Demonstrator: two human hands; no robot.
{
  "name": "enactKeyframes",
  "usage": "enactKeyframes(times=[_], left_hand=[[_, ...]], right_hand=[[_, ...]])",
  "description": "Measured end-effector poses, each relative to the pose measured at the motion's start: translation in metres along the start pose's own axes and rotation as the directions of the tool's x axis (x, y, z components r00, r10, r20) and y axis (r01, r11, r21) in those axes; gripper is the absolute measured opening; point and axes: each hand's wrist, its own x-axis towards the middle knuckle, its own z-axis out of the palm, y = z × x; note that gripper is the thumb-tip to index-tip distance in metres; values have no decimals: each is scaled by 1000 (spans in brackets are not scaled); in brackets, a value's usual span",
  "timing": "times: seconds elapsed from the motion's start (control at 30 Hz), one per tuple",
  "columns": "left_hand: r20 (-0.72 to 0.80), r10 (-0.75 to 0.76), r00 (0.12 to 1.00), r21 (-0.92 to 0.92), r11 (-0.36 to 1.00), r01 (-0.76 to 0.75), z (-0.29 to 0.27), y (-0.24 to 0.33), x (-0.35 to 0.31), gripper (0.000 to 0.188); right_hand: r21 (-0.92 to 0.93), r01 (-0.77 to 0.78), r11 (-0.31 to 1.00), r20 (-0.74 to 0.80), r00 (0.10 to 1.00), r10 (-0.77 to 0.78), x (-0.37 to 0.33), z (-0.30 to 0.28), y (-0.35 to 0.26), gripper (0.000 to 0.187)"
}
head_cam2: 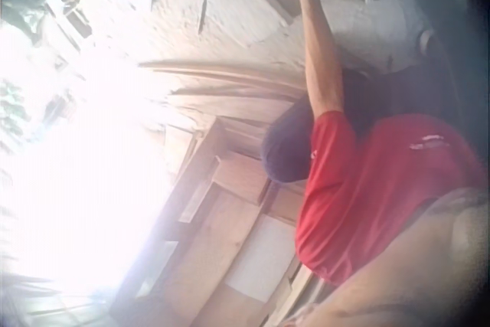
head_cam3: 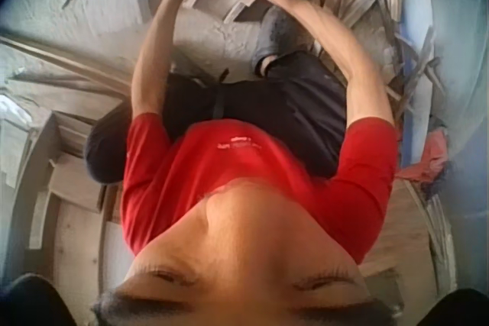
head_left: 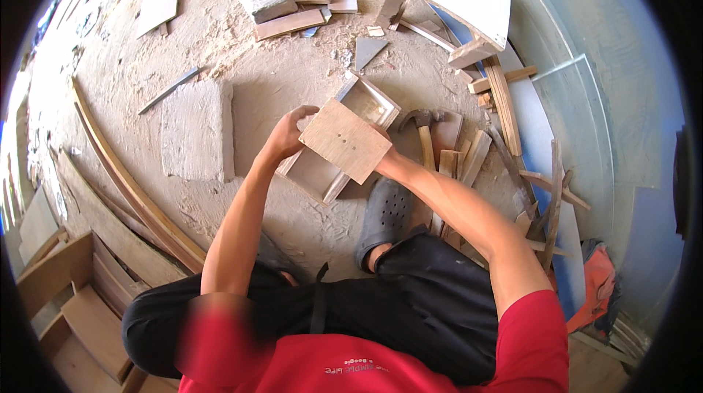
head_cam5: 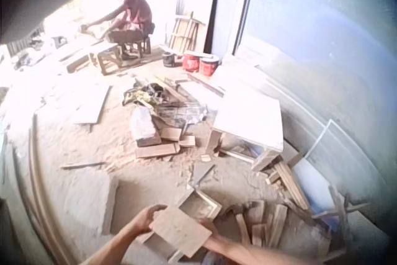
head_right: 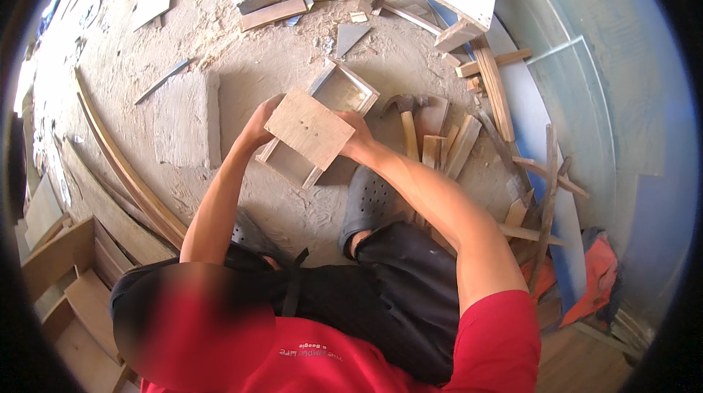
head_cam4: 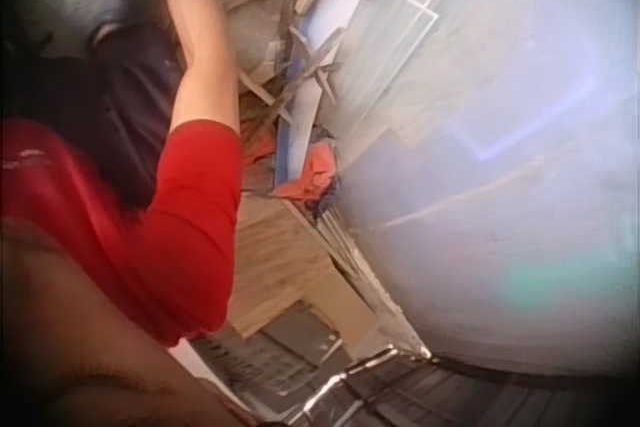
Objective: The person assembles a small wooden box by hand, using a hammer to drive nails into pre-drilled holes. They repeatedly align and join wooden pieces, tap them into place, and occasionally flip the box to work on different sides.
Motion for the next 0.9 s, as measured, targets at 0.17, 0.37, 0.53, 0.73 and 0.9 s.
enactKeyframes(times=[0.17, 0.37, 0.53, 0.73, 0.9], left_hand=[[42, 469, 882, 369, 813, -450, 3, 7, -1, 60], [148, 241, 959, 176, 948, -265, 6, 15, -9, 52], [48, 356, 933, 376, 859, -347, 13, -3, -10, 43], [-121, 557, 822, 597, 702, -388, 49, -7, -18, 36], [-171, 367, 915, 408, 871, -273, 61, 37, -26, 38]], right_hand=[[-217, 27, 976, 29, 999, -21, 7, 0, 3, 24], [-260, 83, 962, 80, 995, -64, 6, -10, -5, 26], [-375, 210, 903, 135, 976, -171, 12, -27, -20, 35], [-571, 150, 807, 195, 980, -43, 23, -34, -42, 44], [-683, 196, 704, 94, 979, -183, 2, -22, -19, 40]])
